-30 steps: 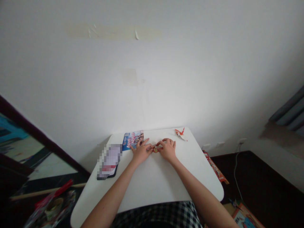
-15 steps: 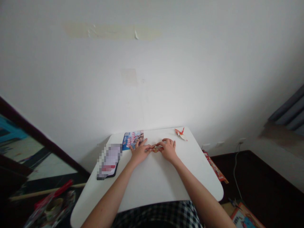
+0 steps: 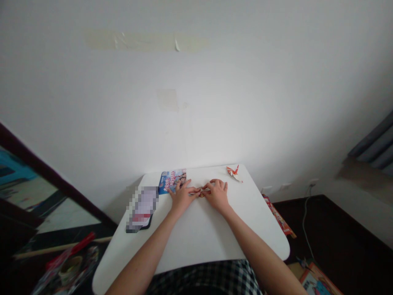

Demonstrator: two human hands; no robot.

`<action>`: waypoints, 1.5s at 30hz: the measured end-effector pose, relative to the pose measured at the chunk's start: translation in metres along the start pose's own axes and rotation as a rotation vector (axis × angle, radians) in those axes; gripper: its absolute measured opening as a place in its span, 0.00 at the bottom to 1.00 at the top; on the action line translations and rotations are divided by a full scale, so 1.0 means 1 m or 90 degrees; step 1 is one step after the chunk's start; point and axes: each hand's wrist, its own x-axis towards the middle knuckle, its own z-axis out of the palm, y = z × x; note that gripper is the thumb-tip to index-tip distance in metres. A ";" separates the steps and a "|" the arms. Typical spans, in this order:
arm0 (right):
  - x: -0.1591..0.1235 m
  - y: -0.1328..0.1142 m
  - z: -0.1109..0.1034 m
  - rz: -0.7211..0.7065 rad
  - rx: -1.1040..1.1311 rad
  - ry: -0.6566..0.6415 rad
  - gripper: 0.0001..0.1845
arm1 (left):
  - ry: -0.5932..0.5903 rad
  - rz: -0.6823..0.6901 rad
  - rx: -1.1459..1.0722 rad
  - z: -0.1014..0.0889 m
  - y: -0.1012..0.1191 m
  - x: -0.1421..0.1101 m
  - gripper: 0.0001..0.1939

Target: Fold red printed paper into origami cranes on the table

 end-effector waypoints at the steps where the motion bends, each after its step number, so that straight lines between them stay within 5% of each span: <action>1: 0.000 0.000 0.000 0.000 0.000 0.001 0.13 | 0.006 0.001 0.000 0.000 0.000 0.000 0.11; 10: 0.006 0.003 -0.001 -0.005 0.011 -0.005 0.13 | 0.017 -0.008 0.014 -0.002 0.006 0.000 0.13; 24: 0.014 0.017 -0.004 -0.016 0.028 -0.052 0.15 | -0.080 -0.014 0.048 -0.012 -0.004 0.005 0.12; 33: 0.007 0.025 0.002 -0.045 0.031 0.017 0.20 | 0.032 0.030 0.037 -0.002 -0.013 -0.005 0.19; 45: 0.012 0.039 0.016 -0.155 0.135 0.122 0.13 | 0.126 0.089 -0.025 0.001 -0.012 -0.006 0.09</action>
